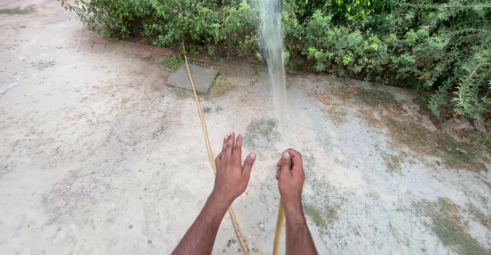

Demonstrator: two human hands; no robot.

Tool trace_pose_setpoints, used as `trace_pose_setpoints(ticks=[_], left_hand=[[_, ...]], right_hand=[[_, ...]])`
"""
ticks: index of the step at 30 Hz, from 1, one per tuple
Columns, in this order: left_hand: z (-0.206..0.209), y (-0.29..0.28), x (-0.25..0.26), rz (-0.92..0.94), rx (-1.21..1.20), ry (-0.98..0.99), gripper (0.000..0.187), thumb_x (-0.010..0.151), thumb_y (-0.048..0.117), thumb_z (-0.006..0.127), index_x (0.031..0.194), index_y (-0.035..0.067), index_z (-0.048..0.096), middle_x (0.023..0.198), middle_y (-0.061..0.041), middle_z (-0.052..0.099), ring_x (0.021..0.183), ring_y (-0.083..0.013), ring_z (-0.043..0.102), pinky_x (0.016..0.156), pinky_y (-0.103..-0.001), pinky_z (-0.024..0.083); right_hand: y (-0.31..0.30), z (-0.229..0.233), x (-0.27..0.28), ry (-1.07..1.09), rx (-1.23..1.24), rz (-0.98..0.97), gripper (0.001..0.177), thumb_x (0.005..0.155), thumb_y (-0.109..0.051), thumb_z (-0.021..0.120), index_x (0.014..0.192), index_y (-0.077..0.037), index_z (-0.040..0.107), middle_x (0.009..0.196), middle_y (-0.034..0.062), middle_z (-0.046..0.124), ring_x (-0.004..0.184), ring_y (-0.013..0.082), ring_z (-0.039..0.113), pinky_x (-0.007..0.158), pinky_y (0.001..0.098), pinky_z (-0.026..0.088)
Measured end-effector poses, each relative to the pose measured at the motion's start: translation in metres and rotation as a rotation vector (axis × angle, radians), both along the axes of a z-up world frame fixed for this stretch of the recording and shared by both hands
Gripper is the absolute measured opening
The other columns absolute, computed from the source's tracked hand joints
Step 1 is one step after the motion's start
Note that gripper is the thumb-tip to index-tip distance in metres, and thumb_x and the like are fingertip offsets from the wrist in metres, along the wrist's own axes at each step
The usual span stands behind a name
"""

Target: Watering bushes and plants in a backyard using a garden hose.

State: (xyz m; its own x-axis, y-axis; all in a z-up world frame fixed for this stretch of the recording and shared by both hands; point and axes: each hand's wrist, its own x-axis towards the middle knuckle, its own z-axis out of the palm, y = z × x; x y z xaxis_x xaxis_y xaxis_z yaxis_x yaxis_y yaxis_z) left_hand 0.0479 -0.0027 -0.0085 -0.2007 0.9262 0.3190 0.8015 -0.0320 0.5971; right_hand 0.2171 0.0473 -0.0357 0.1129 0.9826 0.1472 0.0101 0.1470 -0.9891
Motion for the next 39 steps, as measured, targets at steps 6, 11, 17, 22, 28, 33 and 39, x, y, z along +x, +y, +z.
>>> trace_pose_setpoints(ticks=[6,11,17,22,28,33,39], left_hand=[[0.003,0.000,0.001,-0.009,0.001,0.000,0.075,0.106,0.055,0.035,0.161,0.006,0.022,0.168,-0.023,0.017,0.158,-0.0367,0.013,0.122,-0.058,0.017],[-0.002,0.000,-0.001,-0.011,-0.018,-0.004,0.075,0.106,0.055,0.034,0.161,0.007,0.021,0.168,-0.023,0.016,0.158,-0.0367,0.012,0.122,-0.058,0.017],[-0.005,-0.002,-0.004,-0.013,-0.039,-0.005,0.076,0.105,0.056,0.034,0.162,0.008,0.021,0.169,-0.022,0.015,0.158,-0.0368,0.011,0.122,-0.059,0.016],[-0.004,-0.003,-0.005,-0.023,-0.038,-0.017,0.076,0.105,0.057,0.033,0.162,0.008,0.021,0.169,-0.022,0.015,0.158,-0.0370,0.011,0.122,-0.059,0.016],[-0.003,-0.005,-0.005,-0.040,-0.014,-0.023,0.076,0.105,0.056,0.034,0.161,0.006,0.022,0.169,-0.022,0.015,0.158,-0.0374,0.011,0.122,-0.058,0.017],[-0.005,-0.006,-0.004,-0.063,0.000,-0.025,0.076,0.106,0.056,0.034,0.162,0.006,0.022,0.169,-0.023,0.015,0.158,-0.0375,0.011,0.121,-0.058,0.017],[-0.001,-0.005,0.000,-0.076,-0.011,-0.011,0.075,0.106,0.055,0.034,0.161,0.006,0.022,0.169,-0.023,0.016,0.158,-0.0374,0.011,0.122,-0.059,0.017]], right_hand=[[0.006,0.004,0.017,0.001,0.010,-0.083,0.022,0.108,-0.028,0.050,0.115,-0.010,0.061,0.078,0.0019,0.059,0.053,0.0073,0.050,0.045,0.0236,0.043],[0.008,0.006,0.031,0.018,-0.002,-0.144,0.020,0.108,-0.026,0.048,0.116,-0.010,0.059,0.079,0.0018,0.059,0.053,0.0072,0.050,0.044,0.0239,0.041],[0.005,0.006,0.044,0.023,0.020,-0.201,0.020,0.111,-0.026,0.047,0.116,-0.009,0.057,0.080,0.0021,0.057,0.056,0.0067,0.050,0.046,0.0239,0.043],[0.005,0.004,0.049,0.013,0.028,-0.229,0.021,0.111,-0.026,0.046,0.117,-0.009,0.056,0.081,0.0023,0.056,0.056,0.0067,0.050,0.048,0.0243,0.043],[0.002,-0.001,0.052,0.060,0.051,-0.236,0.022,0.111,-0.027,0.047,0.118,-0.008,0.055,0.081,0.0029,0.056,0.056,0.0072,0.049,0.049,0.0249,0.044],[-0.004,-0.004,0.051,0.041,0.047,-0.244,0.023,0.112,-0.028,0.047,0.117,-0.008,0.055,0.082,0.0029,0.056,0.057,0.0069,0.049,0.049,0.0247,0.044],[-0.012,0.001,0.045,0.029,0.038,-0.236,0.021,0.111,-0.027,0.046,0.117,-0.009,0.055,0.081,0.0024,0.056,0.056,0.0065,0.050,0.047,0.0236,0.043]])
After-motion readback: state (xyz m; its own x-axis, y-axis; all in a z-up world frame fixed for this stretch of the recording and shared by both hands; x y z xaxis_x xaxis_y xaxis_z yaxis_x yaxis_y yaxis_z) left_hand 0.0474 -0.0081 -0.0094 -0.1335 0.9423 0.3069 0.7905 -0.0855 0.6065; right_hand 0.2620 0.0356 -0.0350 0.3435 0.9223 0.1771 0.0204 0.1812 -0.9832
